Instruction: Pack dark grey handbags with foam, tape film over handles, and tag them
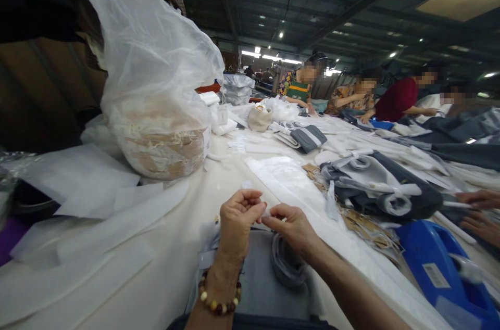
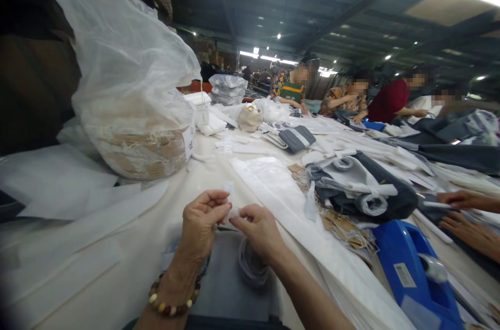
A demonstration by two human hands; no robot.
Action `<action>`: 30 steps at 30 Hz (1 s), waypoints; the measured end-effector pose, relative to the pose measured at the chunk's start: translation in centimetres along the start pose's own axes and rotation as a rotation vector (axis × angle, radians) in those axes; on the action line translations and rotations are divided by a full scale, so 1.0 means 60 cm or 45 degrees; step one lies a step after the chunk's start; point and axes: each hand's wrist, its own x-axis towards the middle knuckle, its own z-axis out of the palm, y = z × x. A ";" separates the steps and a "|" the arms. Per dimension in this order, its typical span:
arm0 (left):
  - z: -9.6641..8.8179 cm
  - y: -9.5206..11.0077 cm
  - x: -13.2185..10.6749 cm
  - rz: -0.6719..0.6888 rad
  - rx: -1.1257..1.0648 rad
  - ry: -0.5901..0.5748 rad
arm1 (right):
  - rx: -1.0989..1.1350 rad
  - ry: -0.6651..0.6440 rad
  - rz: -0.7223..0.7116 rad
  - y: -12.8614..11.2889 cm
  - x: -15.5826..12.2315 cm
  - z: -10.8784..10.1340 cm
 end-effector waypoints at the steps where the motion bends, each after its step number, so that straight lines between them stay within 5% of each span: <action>1: -0.002 -0.003 0.004 0.009 0.016 0.053 | 0.035 0.019 -0.026 0.002 0.002 0.001; 6: -0.007 -0.015 0.015 0.030 0.276 0.158 | 0.116 0.108 -0.291 0.006 -0.013 0.000; 11: -0.003 -0.004 0.008 0.017 0.506 -0.023 | -0.147 0.251 -0.932 0.004 -0.037 -0.006; 18: -0.013 -0.001 0.009 -0.055 0.232 -0.307 | -0.626 0.382 -1.374 -0.002 -0.044 -0.025; 20: -0.014 -0.001 0.010 -0.110 0.085 -0.308 | -0.569 0.495 -1.274 -0.006 -0.044 -0.024; 23: -0.013 0.003 0.008 -0.124 -0.106 -0.179 | -0.393 0.556 -0.832 -0.016 -0.049 -0.021; 26: -0.014 0.014 0.002 -0.062 -0.371 -0.099 | -0.171 0.245 -0.437 -0.029 -0.054 -0.019; 30: -0.022 0.030 -0.006 -0.043 -0.690 -0.180 | 0.121 -0.025 -0.246 -0.050 -0.045 -0.019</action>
